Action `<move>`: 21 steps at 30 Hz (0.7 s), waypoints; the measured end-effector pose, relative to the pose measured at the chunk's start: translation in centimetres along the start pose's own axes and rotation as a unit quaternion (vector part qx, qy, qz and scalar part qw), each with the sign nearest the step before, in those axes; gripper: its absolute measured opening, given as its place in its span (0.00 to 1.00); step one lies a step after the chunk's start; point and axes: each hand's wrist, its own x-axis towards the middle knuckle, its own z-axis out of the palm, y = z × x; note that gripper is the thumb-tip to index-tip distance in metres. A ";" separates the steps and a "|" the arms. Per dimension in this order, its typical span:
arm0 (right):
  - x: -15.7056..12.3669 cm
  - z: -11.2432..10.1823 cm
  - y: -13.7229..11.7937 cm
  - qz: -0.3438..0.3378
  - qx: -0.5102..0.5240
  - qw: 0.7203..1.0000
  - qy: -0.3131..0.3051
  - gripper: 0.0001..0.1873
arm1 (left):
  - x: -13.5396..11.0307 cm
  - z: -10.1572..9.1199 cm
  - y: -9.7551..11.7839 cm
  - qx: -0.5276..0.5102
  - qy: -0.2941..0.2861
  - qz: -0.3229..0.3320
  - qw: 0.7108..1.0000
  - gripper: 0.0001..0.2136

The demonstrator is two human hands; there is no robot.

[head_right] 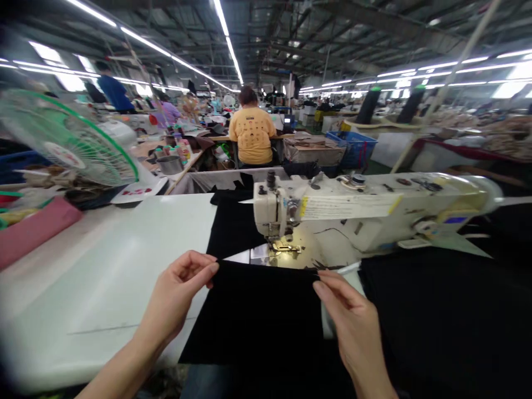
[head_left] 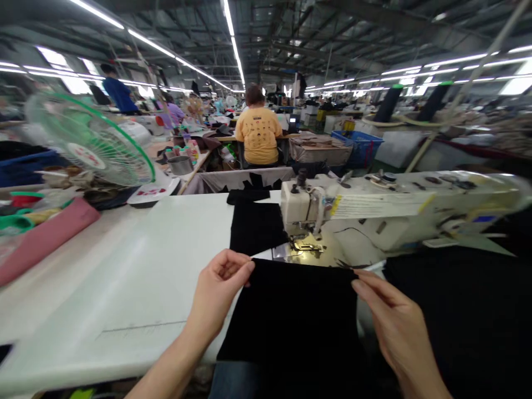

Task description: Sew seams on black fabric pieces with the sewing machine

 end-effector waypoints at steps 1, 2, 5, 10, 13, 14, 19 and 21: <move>-0.1 0.1 0.0 -0.012 -0.004 1.000 -0.003 0.16 | 0.2 -0.2 -0.1 0.003 0.004 0.004 1.000 0.12; -0.1 0.2 -0.1 -0.023 -0.006 1.000 -0.006 0.14 | 0.4 -0.4 -0.1 0.007 0.007 0.007 1.000 0.12; -0.1 0.8 -0.3 -0.038 0.003 0.999 -0.016 0.12 | 0.9 -1.1 -0.3 0.029 0.018 0.016 0.999 0.14; -0.2 1.6 -0.7 -0.016 0.048 0.998 -0.029 0.12 | 0.9 -1.7 -0.4 0.047 0.025 0.021 0.998 0.16; 0.1 1.9 -0.6 0.001 0.066 0.997 -0.028 0.12 | 0.5 -1.6 -0.5 0.056 0.012 0.023 0.998 0.18; 0.3 1.9 -0.6 0.004 0.068 0.997 -0.027 0.12 | 0.4 -1.5 -0.4 0.064 0.007 0.026 0.998 0.19; -0.1 2.1 -0.4 0.007 0.047 0.997 -0.066 0.13 | 1.8 -1.5 1.8 0.168 -0.009 0.109 0.980 0.14; -1.5 2.4 0.2 0.001 0.007 0.992 -0.128 0.10 | 3.4 -0.9 2.9 0.253 -0.025 0.178 0.951 0.08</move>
